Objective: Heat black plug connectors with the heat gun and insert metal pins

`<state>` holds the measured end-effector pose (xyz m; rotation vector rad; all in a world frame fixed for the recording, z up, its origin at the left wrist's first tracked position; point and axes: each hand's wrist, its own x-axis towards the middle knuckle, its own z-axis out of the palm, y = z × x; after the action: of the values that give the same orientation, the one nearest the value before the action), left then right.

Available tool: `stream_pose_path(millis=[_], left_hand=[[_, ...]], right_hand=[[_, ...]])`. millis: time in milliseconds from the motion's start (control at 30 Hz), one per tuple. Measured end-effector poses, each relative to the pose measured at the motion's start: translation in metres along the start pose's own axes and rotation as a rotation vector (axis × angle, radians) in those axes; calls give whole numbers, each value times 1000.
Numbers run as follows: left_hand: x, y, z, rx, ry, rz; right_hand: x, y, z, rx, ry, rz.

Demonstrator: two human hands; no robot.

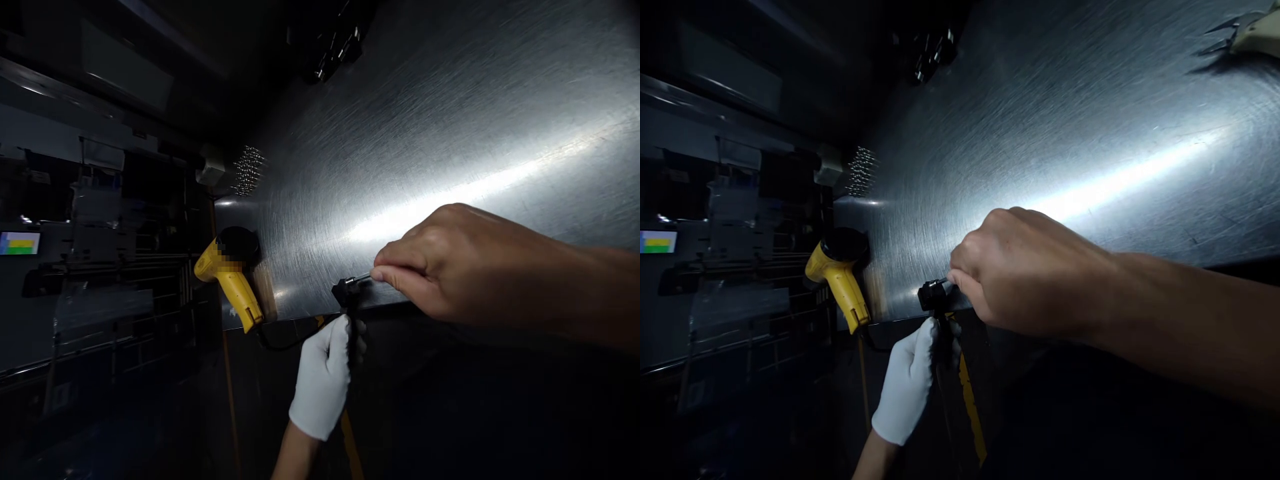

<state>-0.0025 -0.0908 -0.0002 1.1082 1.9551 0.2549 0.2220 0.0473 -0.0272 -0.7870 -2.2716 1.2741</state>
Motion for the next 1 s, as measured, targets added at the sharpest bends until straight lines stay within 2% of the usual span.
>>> stream_pose_path(millis=[333,467,567,667,767,933,1000], left_hand=[[13,-11,-20,184,-117,163],[16,-9,-26,241,-182,188],[18,-6,-29,307,-188,212],[18,-5,-30,370,-188,231],[16,-5,-31,437,-166,234],[14,3,-35,573,-164,201],[13,9,-37,628,-161,200]], right_hand=[[14,7,-22,-39,-61,-99],[21,10,-29,-47,-135,-134],[25,13,-33,-59,-221,-194],[26,15,-34,-110,-252,-254],[28,16,-37,-145,-270,-248],[45,11,-47,-166,-406,-212],[52,6,-50,-230,-434,-259]])
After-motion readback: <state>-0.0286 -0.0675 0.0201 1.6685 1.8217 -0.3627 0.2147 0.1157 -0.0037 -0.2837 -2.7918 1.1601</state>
